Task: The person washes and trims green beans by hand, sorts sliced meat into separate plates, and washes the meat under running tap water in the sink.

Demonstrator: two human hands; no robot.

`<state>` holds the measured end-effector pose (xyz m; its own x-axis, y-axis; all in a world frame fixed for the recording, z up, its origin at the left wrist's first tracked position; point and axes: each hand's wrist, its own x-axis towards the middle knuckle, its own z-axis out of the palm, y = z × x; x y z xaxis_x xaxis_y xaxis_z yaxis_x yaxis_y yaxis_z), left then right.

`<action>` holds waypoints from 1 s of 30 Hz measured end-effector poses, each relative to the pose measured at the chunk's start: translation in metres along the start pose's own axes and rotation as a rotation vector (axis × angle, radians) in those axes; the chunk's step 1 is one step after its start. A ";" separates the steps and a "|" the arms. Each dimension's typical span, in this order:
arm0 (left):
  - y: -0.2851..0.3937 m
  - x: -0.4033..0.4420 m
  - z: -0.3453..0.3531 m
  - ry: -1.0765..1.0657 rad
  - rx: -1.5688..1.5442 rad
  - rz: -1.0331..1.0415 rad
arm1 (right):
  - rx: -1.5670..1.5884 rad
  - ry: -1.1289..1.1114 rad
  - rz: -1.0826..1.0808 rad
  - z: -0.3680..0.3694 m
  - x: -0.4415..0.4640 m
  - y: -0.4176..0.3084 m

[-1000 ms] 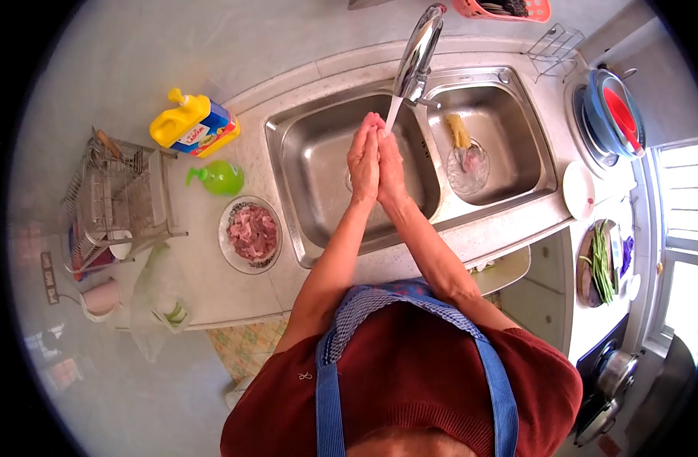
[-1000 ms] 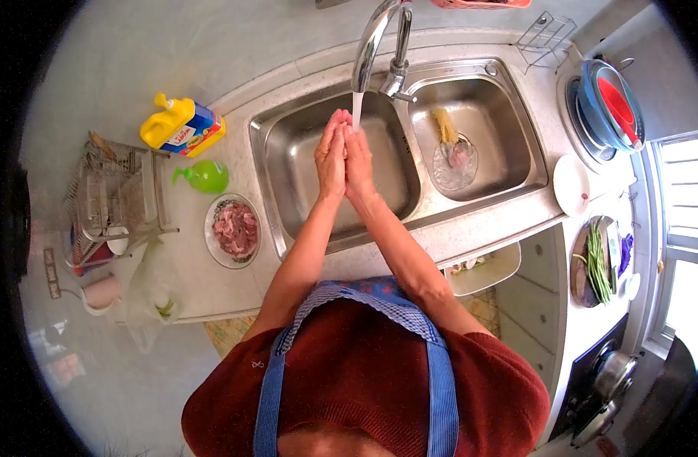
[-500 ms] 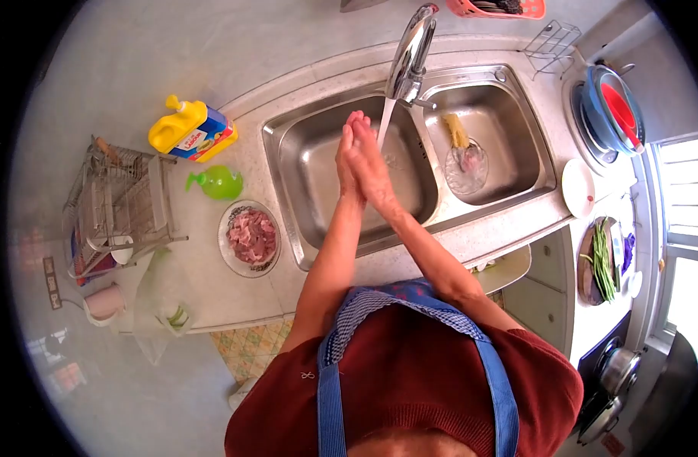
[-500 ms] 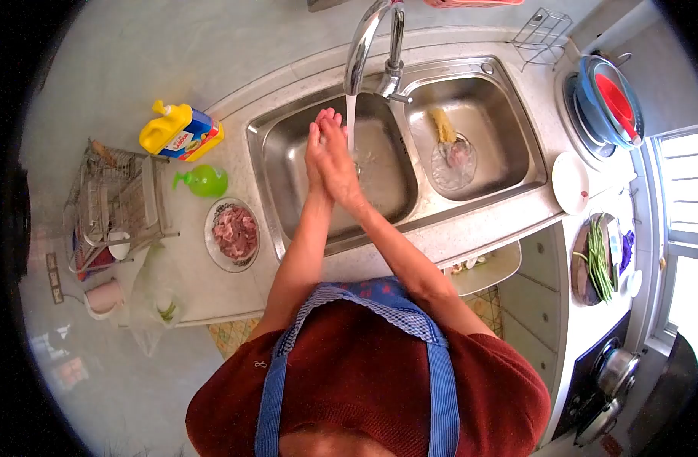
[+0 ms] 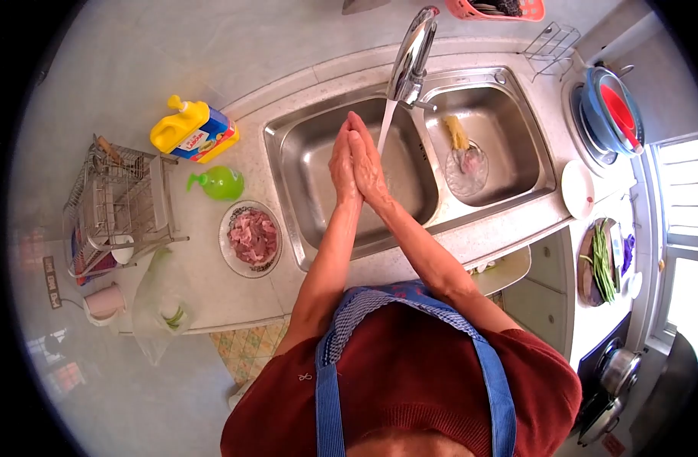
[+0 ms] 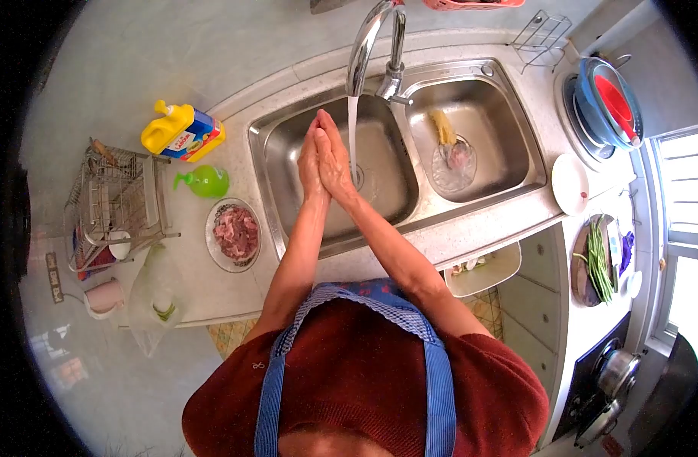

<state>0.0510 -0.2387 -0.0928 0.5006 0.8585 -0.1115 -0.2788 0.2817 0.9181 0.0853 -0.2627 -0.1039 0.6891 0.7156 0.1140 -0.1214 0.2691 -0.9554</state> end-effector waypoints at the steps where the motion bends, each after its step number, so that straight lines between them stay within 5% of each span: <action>1: 0.002 -0.001 0.001 0.014 0.028 0.001 | -0.002 0.001 -0.001 0.000 0.000 -0.001; 8: -0.011 -0.007 0.013 0.128 0.121 -0.013 | 0.085 0.104 0.023 -0.013 0.004 -0.003; 11: -0.038 0.007 0.016 0.081 -0.053 0.122 | 0.437 0.170 0.215 -0.025 0.005 0.002; 15: -0.046 0.021 0.013 0.243 -0.034 0.036 | 0.951 0.183 0.253 -0.035 0.008 0.008; 19: -0.037 0.015 0.008 0.115 -0.340 -0.029 | 1.104 0.128 0.210 -0.040 0.013 0.011; 23: -0.017 0.008 -0.001 -0.049 -0.534 -0.064 | 1.145 0.157 0.260 -0.031 0.011 0.002; 30: -0.008 -0.001 0.008 -0.039 -0.585 -0.013 | 0.678 0.107 0.180 -0.014 -0.007 -0.007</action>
<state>0.0593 -0.2451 -0.0967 0.5334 0.8403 -0.0972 -0.6730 0.4911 0.5531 0.0915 -0.2788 -0.1020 0.6786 0.7288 -0.0908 -0.6341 0.5190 -0.5732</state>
